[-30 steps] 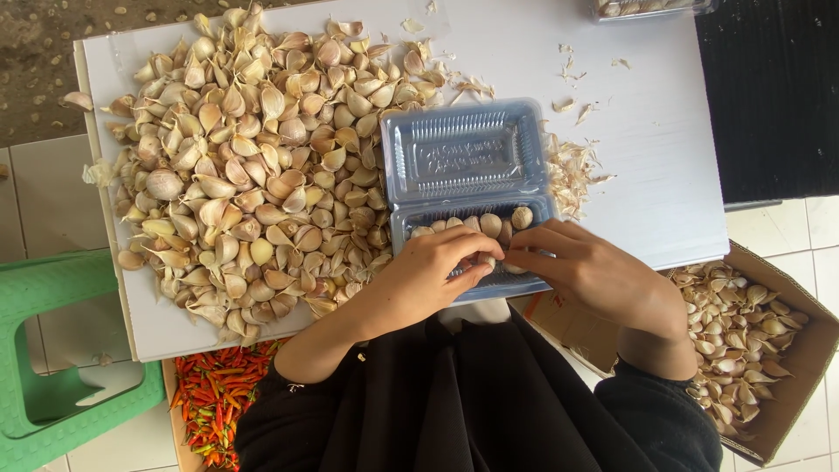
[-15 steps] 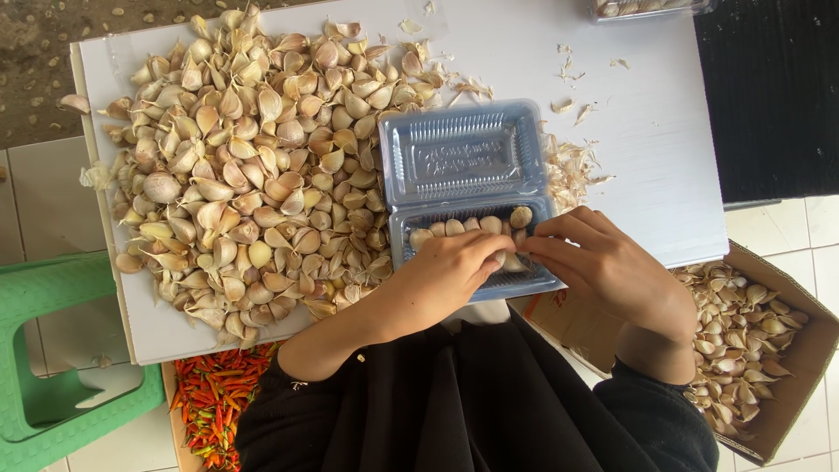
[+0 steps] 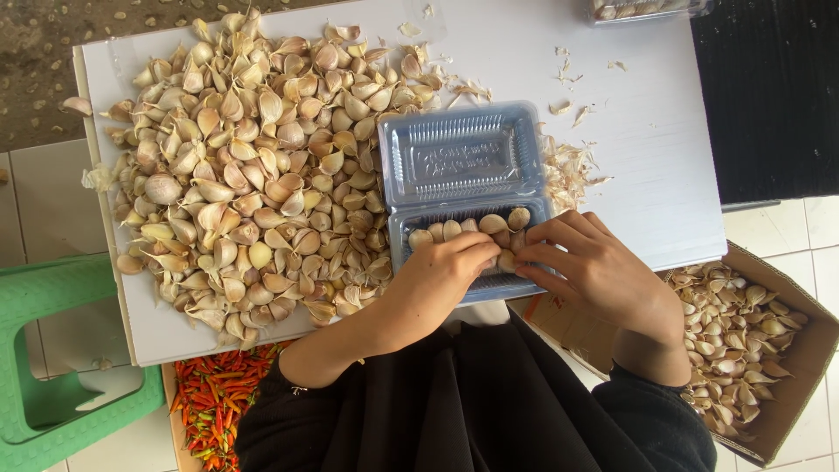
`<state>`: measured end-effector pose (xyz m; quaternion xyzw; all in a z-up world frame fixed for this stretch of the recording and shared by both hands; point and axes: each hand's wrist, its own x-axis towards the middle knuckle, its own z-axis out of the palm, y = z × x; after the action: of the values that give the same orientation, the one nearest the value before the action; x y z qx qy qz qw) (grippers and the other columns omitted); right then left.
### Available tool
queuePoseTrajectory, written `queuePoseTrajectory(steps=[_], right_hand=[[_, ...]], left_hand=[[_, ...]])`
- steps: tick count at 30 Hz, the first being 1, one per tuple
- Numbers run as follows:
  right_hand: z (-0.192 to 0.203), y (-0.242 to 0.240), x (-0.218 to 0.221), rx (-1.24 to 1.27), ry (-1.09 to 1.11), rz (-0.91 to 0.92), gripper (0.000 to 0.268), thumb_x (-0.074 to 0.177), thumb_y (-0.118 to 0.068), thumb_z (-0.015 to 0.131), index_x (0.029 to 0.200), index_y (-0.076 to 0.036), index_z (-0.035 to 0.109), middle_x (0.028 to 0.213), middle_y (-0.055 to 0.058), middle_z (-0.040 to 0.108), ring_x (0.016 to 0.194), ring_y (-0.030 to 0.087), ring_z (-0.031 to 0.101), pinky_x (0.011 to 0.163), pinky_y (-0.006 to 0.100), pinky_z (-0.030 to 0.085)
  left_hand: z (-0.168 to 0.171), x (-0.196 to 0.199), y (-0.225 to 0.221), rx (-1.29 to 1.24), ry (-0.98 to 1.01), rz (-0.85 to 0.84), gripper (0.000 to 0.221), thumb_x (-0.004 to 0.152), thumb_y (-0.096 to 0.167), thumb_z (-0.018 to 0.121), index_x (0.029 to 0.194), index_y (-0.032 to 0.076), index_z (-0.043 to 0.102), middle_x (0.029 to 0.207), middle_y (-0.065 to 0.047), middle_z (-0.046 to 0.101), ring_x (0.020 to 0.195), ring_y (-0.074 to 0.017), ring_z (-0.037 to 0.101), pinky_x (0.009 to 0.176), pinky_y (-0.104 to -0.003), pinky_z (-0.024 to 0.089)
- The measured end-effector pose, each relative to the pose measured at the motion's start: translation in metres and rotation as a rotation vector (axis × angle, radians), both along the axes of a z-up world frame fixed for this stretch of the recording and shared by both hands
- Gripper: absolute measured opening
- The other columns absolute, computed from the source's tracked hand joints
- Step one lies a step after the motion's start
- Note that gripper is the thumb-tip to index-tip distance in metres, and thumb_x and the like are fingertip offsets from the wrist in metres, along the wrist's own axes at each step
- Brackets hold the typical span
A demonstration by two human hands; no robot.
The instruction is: The person selects individual cloves from a pile of garlic and places them into a small blue plastic container by hand.
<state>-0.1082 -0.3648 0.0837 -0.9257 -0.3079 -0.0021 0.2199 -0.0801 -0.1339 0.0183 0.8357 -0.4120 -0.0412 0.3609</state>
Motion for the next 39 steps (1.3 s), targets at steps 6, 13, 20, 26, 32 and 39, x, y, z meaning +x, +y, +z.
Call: queuePoseTrajectory(steps=[6,13,20,26,32,39], right_hand=[[-0.007,-0.004,-0.004,-0.032,-0.042,-0.022,0.01,0.091,-0.021,0.073,0.09,-0.011,0.072,0.101,0.004,0.063,0.092,0.025,0.058,0.08,0.038,0.044],[-0.002,-0.003,0.0,-0.013,-0.074,-0.061,0.01,0.09,-0.02,0.075,0.098,-0.013,0.074,0.1,0.002,0.063,0.091,0.022,0.056,0.082,0.037,0.043],[-0.002,0.015,0.013,-0.033,-0.169,-0.108,0.018,0.096,-0.022,0.072,0.108,-0.01,0.073,0.1,0.006,0.064,0.094,0.024,0.057,0.084,0.037,0.041],[-0.004,0.018,0.009,0.03,-0.076,-0.065,0.017,0.094,-0.017,0.071,0.111,-0.011,0.072,0.092,0.003,0.066,0.094,0.024,0.06,0.084,0.035,0.041],[-0.006,0.016,0.012,0.02,-0.104,-0.149,0.025,0.095,-0.016,0.072,0.119,-0.01,0.071,0.087,0.004,0.069,0.092,0.023,0.06,0.083,0.036,0.04],[0.006,0.034,0.016,0.138,-0.005,-0.101,0.03,0.09,-0.01,0.074,0.119,-0.008,0.069,0.084,0.006,0.068,0.088,0.025,0.061,0.082,0.038,0.043]], left_hand=[[0.0,0.001,-0.003,-0.047,0.032,-0.009,0.017,0.099,0.004,0.057,0.113,0.008,0.066,0.1,-0.01,0.07,0.091,-0.0287,0.071,0.074,-0.032,0.058],[0.008,0.002,0.0,-0.048,0.068,-0.004,0.022,0.095,0.004,0.064,0.116,0.009,0.065,0.096,-0.011,0.071,0.088,-0.031,0.072,0.07,-0.037,0.06],[0.02,0.001,0.003,-0.046,0.005,0.042,0.024,0.093,0.006,0.07,0.116,0.009,0.066,0.093,-0.01,0.07,0.086,-0.028,0.072,0.067,-0.034,0.06],[0.022,0.007,0.009,0.053,-0.102,0.117,0.034,0.087,0.006,0.076,0.119,0.007,0.064,0.1,-0.008,0.064,0.09,-0.026,0.069,0.07,-0.033,0.06],[0.026,0.005,0.007,0.073,-0.125,0.12,0.038,0.082,0.011,0.082,0.115,0.005,0.064,0.099,-0.008,0.058,0.091,-0.0279,0.067,0.065,-0.036,0.06],[0.019,0.004,0.006,0.087,-0.135,0.133,0.036,0.084,0.015,0.08,0.116,0.006,0.065,0.1,-0.007,0.055,0.091,-0.0265,0.065,0.066,-0.035,0.06]])
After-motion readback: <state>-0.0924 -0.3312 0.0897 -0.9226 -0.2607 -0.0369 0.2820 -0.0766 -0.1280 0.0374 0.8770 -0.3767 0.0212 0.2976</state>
